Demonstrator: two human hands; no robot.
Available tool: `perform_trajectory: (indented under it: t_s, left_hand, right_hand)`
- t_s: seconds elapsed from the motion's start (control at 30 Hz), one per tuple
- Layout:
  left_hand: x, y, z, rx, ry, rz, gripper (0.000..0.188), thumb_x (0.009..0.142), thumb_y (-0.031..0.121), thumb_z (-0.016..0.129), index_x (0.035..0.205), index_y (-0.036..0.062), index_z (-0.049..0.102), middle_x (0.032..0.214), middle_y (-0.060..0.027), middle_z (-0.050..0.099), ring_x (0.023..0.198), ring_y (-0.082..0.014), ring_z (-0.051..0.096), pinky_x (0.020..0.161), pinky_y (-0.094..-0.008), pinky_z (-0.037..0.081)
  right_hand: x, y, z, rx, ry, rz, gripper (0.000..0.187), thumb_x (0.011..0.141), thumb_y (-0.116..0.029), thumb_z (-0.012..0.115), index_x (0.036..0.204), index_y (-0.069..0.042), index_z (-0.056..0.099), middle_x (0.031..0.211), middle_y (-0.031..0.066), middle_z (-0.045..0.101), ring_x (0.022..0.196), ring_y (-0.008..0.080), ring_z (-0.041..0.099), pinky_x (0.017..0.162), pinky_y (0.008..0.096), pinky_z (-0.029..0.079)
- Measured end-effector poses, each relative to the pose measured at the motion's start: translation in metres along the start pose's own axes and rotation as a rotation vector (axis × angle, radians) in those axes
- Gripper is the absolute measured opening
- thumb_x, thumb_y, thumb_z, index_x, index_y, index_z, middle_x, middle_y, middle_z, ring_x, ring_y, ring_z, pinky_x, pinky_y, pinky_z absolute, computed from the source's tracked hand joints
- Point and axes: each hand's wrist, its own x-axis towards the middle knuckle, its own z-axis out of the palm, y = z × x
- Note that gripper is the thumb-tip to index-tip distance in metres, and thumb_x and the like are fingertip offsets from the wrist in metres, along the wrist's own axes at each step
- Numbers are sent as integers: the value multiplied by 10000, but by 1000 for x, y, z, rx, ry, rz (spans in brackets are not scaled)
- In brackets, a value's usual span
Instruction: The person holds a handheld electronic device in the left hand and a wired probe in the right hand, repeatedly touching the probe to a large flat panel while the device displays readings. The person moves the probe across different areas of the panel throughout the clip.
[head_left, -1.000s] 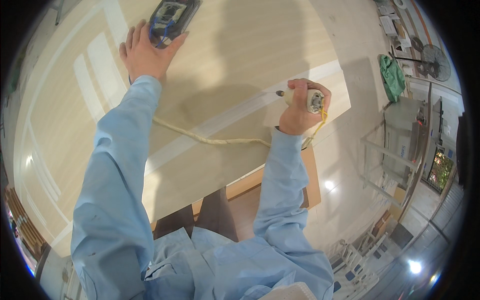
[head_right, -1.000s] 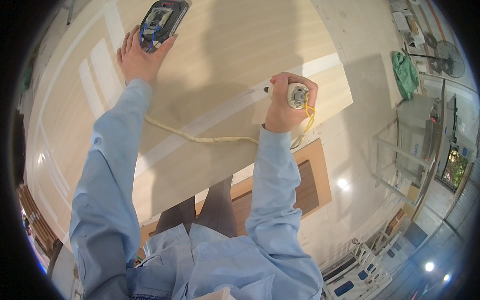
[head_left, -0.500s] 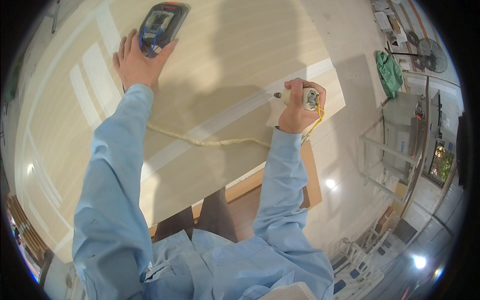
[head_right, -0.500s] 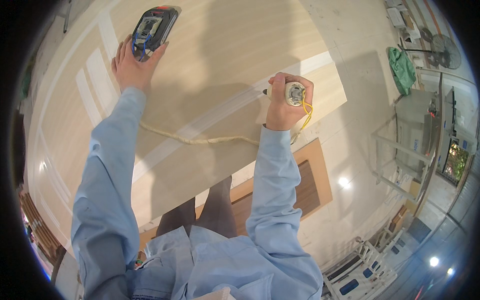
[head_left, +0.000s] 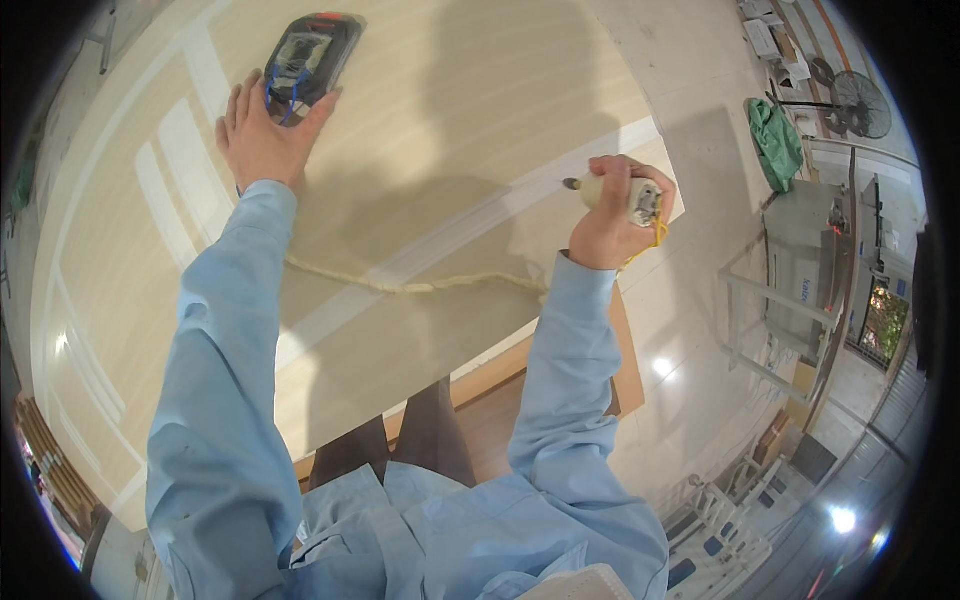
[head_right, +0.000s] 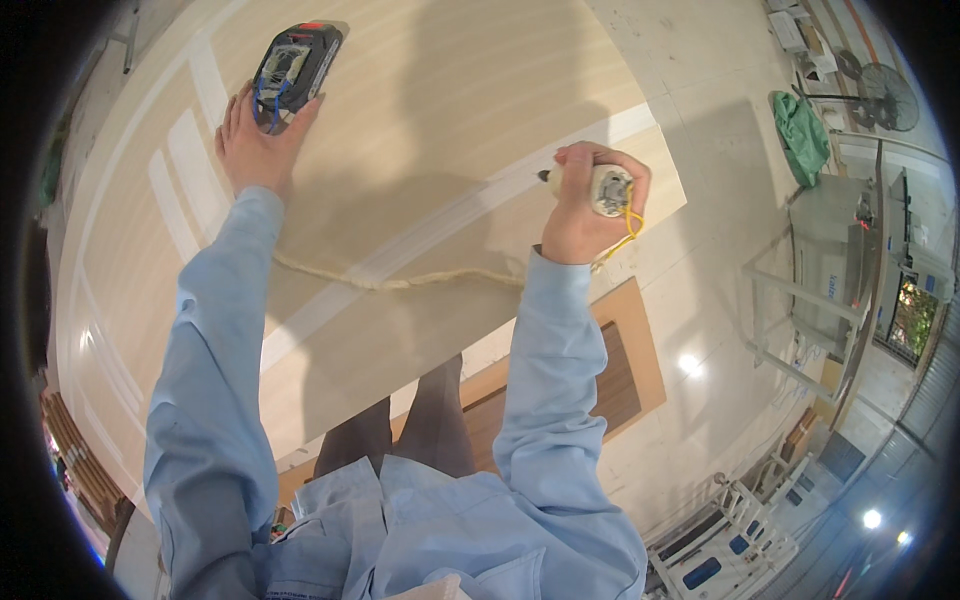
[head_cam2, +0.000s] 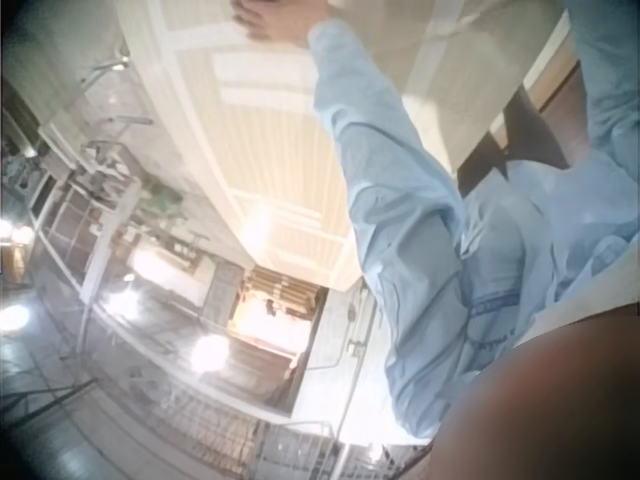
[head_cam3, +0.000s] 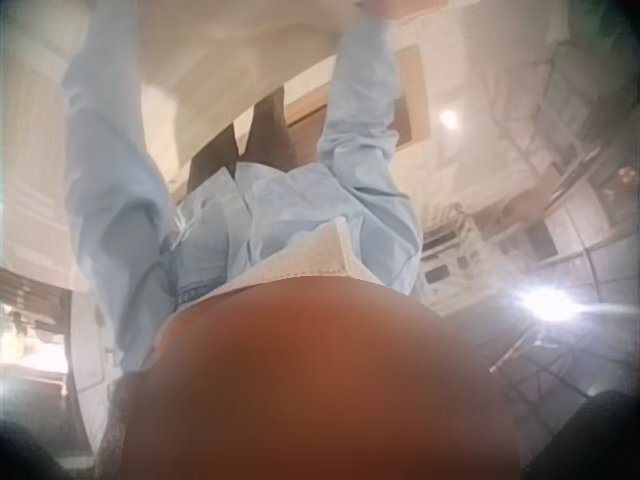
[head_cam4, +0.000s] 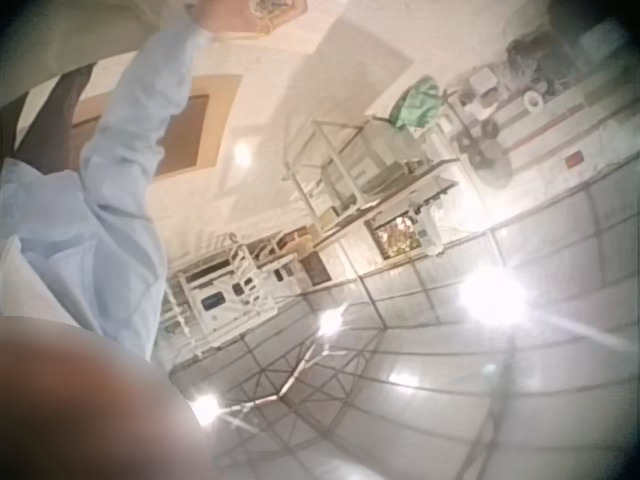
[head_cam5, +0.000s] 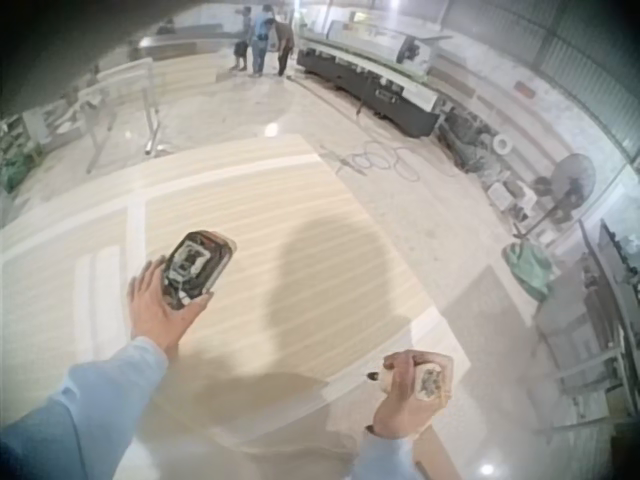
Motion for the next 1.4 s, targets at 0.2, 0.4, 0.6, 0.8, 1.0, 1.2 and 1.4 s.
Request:
perform_trajectory:
  t_s: [0.2,0.4,0.6,0.8,1.0,1.2,1.4]
  left_hand:
    - [1,-1,1,19,12,9,1004,765,747,733,1459,49,536,1549,-75,509,1507,-268,350,1261,-488,190]
    - [1,-2,1,4,20,20,991,760,729,749,1455,54,540,1544,-72,515,1497,-266,363,1256,-485,206]
    - [2,-2,1,25,25,9,993,754,722,762,1456,56,539,1541,-72,518,1495,-253,368,1257,-477,209]
    - [4,-5,3,15,15,-2,989,757,712,764,1465,62,531,1543,-61,517,1494,-245,371,1260,-471,212]
    - [3,-2,1,25,18,9,977,757,710,764,1459,70,540,1536,-55,526,1483,-241,389,1259,-457,220]
    - [5,-4,3,17,23,11,980,748,716,766,1452,69,549,1526,-60,536,1478,-241,399,1247,-443,237]
    - [6,4,-4,17,-14,-58,1023,724,776,731,1447,73,560,1528,-75,535,1477,-255,402,1246,-463,223]
  right_hand:
    - [8,6,-5,-13,11,57,191,886,14,696,992,-4,538,855,141,700,785,197,691,733,328,573]
    - [10,7,-7,49,-20,13,184,893,22,698,992,-7,546,870,134,697,775,190,689,718,326,577]
    - [12,13,4,1,-117,39,184,898,33,687,1005,3,540,871,137,693,781,187,688,714,305,575]
    - [24,16,-10,87,-26,-28,181,894,28,695,1001,5,551,875,139,695,790,189,696,723,305,577]
    - [32,25,-6,23,-72,34,190,893,35,696,1002,0,545,877,139,695,792,191,696,730,317,583]
    - [33,22,-16,68,-51,-26,177,899,33,706,991,3,557,868,133,698,766,180,688,700,303,580]
    - [37,18,-13,34,-89,7,191,901,20,718,984,-5,548,868,126,697,769,173,685,704,306,573]
